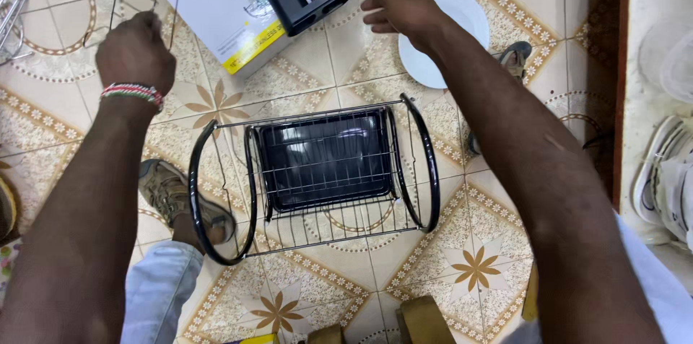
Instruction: The person assembles a multi-tier stainless steel dish rack by attaching the side supports, wire racks, and a plastic tray using small plastic clips and joints.
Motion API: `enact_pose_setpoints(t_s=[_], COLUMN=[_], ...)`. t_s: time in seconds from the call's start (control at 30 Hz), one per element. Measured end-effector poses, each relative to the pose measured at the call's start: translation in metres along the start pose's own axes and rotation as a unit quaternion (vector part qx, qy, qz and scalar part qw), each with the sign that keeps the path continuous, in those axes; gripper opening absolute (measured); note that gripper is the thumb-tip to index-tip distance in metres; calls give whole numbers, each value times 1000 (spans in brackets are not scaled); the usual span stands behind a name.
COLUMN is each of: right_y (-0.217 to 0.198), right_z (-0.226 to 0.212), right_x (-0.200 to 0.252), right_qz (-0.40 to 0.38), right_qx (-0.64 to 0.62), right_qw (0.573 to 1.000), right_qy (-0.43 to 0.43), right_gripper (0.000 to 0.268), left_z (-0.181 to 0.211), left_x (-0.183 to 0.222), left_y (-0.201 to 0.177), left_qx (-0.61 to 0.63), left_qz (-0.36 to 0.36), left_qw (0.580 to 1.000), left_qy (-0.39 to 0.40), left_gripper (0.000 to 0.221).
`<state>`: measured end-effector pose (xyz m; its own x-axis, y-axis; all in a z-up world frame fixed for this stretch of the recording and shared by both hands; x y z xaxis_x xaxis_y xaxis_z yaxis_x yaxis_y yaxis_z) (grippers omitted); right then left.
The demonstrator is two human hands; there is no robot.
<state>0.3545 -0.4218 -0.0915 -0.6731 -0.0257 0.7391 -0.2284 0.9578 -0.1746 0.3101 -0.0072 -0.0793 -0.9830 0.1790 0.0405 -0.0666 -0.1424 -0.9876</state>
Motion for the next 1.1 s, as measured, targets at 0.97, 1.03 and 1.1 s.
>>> enact_pose_setpoints(t_s=[0.97,1.03,1.1], right_y=[32,40,40], right_z=[254,259,270], right_x=[42,36,30], right_qz=[-82,-100,-95], right_qx=[-14,-25,-7], right_qw=[936,932,937], right_qy=[342,347,335], right_gripper=[73,73,73], left_z=[11,36,51], left_x=[183,178,169], left_y=[228,212,192], left_qx=[512,534,503], left_qz=[-322,-334,-351], left_qw=[693,677,696], left_qy=[-392,-380,-373], left_gripper=[92,104,105])
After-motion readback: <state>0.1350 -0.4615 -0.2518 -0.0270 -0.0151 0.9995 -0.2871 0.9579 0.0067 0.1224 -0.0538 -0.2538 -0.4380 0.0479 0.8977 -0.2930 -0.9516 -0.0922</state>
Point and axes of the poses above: each hand's wrist, its own x-axis away from the middle knuckle, its own y-axis out of the palm, z = x × y, the point moved 6 cm from there along -x, towards the middle knuckle, and after that the axes turned 10 degrees about y, right-handed, at the moved point
